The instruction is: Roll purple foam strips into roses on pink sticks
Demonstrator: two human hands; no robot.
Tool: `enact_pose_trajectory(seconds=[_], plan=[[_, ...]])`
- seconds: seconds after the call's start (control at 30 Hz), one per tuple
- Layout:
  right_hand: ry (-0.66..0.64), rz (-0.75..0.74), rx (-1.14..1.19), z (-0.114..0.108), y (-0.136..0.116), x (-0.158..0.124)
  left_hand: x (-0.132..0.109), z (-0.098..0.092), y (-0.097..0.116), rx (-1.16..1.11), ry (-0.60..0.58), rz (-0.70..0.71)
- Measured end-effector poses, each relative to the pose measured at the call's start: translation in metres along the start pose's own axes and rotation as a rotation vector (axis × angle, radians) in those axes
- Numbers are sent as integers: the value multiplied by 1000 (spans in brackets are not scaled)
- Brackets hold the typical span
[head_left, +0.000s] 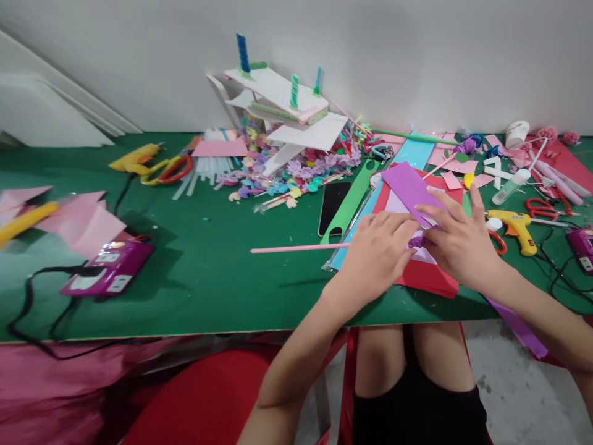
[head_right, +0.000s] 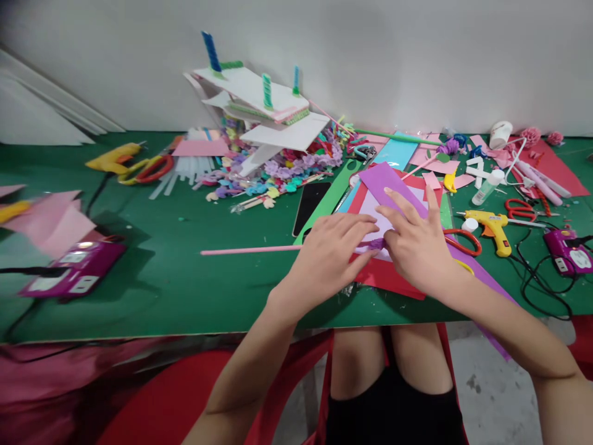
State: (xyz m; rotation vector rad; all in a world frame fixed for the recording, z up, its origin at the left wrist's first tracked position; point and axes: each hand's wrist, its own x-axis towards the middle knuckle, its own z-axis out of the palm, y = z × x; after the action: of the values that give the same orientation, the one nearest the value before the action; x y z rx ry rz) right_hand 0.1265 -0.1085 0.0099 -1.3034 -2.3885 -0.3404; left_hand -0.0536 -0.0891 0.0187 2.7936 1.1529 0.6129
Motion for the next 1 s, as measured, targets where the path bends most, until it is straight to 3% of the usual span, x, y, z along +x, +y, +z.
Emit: enact_pose_trajectory(seconds=[0.07,0.13,0.3,0.43,0.57,0.77,1.0], plan=[[-47,21,76,-1,4,2,-4,5,0,72,132,92],[-121,45,158,-3,7,5,-8,10,0,76,180,138],[-305,86,332,-11,12,9,-11,19,-8,-189,14,90],[-343,94,347,-13,11,10,-10,22,-15,-307,-54,66],[-299,98,289,-6,9,11,-9,27,-17,-279,25,61],[-130,81,202,2,6,11,-10,36,-15,-105,207,62],[53,87,78,3,-4,15,0,36,-5,-90,392,-100]])
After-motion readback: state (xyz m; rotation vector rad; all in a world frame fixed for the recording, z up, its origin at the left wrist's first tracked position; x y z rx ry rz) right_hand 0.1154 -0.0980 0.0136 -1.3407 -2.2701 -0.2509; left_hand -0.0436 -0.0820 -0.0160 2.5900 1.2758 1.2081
